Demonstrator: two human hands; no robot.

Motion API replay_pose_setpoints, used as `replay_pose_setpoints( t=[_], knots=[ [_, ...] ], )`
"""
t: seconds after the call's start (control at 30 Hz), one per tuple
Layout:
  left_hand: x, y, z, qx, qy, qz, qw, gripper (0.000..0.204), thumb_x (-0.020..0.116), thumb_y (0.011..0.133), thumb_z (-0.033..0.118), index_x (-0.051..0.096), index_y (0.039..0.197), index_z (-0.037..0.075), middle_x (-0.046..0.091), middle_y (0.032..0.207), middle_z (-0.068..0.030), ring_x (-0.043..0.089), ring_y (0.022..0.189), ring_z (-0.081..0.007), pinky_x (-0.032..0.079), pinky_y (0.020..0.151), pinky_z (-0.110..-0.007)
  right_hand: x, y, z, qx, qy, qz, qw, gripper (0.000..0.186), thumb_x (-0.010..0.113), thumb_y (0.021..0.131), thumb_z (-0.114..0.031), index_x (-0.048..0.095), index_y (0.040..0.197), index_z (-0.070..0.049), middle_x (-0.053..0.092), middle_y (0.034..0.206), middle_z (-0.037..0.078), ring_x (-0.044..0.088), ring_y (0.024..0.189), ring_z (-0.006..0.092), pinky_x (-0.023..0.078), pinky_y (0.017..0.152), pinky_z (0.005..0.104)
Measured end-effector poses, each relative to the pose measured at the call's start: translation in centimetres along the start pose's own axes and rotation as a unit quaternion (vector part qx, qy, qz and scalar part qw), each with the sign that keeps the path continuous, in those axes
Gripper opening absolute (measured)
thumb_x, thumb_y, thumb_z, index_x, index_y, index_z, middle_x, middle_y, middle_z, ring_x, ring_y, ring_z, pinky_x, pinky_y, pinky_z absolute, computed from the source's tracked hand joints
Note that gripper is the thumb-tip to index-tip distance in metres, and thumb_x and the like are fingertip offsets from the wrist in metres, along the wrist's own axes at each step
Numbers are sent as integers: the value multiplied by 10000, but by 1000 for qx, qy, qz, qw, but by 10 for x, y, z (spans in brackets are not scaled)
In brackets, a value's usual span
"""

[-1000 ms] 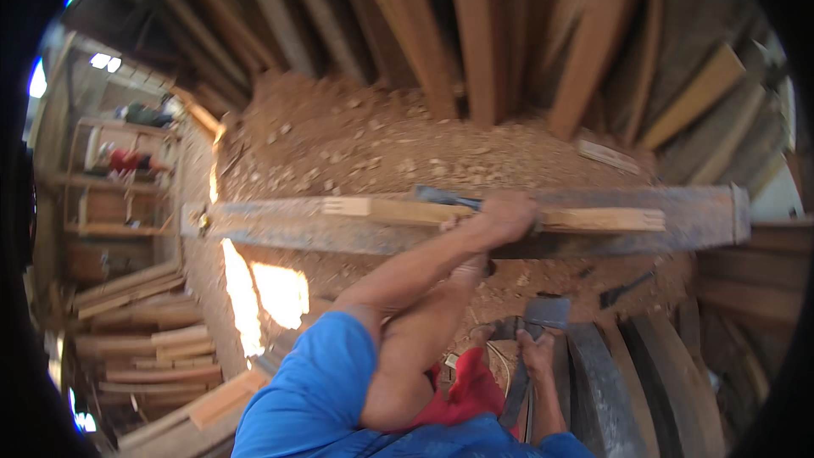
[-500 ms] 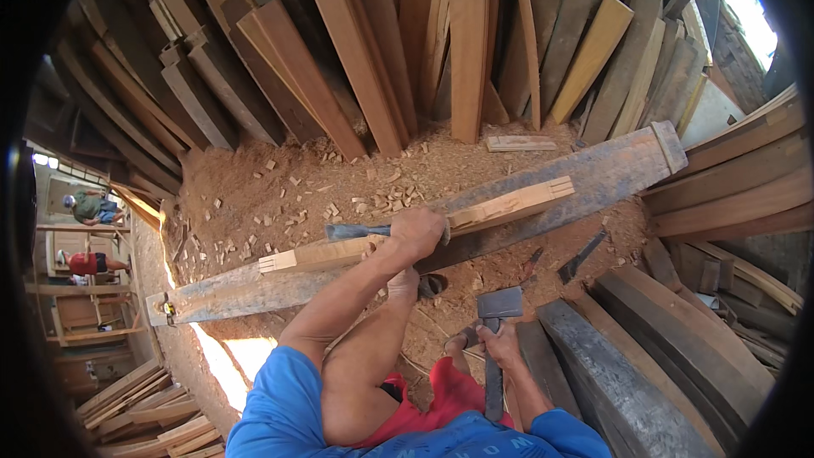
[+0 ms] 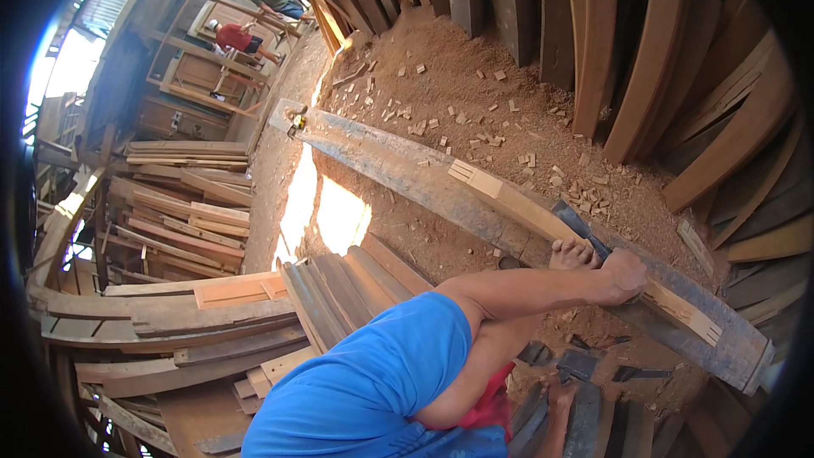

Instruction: The person uses a hammer and a chisel to carve out rectangular notches in a wooden beam, clearing away wood shavings by hand.

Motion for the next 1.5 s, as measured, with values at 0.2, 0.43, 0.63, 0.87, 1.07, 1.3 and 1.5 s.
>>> replay_pose_setpoints(
  t=[0.2,0.43,0.63,0.87,1.07,1.3,1.5],
  knots=[
    [-5,4,-10,-52,-106,54,992,237,623,886,192,808,974,73,773,988,-140,745,971,-315,591,792,-433,11,13,17,33,-75,-42,996,126,664,920,-87,589,998,-22,617,684,85,587,505,190,481,438,340],
    [-1,6,-8,-23,-54,37,998,228,630,879,182,805,976,72,769,1001,-149,739,984,-328,589,812,-429,30,14,-16,0,-52,-51,997,117,647,949,-71,566,983,7,611,695,93,579,516,177,465,450,346],
    [-11,0,7,23,-6,16,1000,220,642,893,170,804,1011,80,771,1036,-126,731,1027,-309,588,825,-425,13,12,-7,-24,-12,-35,999,94,649,934,-91,604,893,-19,608,669,70,588,496,182,480,425,345],
    [-4,11,14,17,8,10,1000,222,636,918,174,804,1045,102,778,1054,-88,732,1044,-280,588,819,-402,-7,-9,1,-28,27,5,999,98,654,948,-101,609,935,-16,587,670,73,580,501,193,471,430,350],
    [-1,7,11,10,-6,4,1000,220,630,908,173,813,1011,108,782,1008,-89,746,985,-288,597,774,-408,-8,-5,20,12,33,45,998,91,647,961,-91,610,943,-9,599,679,84,590,516,205,473,442,369],
    [13,15,8,-14,5,-2,1000,192,653,867,159,813,954,96,780,973,-114,754,944,-299,601,748,-427,15,10,13,-21,47,-14,999,73,656,954,-85,614,935,-29,613,713,67,602,538,202,484,457,366],
    [-41,11,-7,125,-80,31,988,178,663,812,132,784,938,103,746,942,-197,734,920,-368,584,779,-471,-16,14,1,-96,49,-11,994,166,707,869,-103,646,957,23,658,745,79,626,592,172,498,516,341]
  ],
)
Point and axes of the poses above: each hand's wrist, its own y-axis towards the middle knuckle, its own x-axis out of the palm, z = x × y, the point moved 9 cm from there along y, towards the middle knuckle
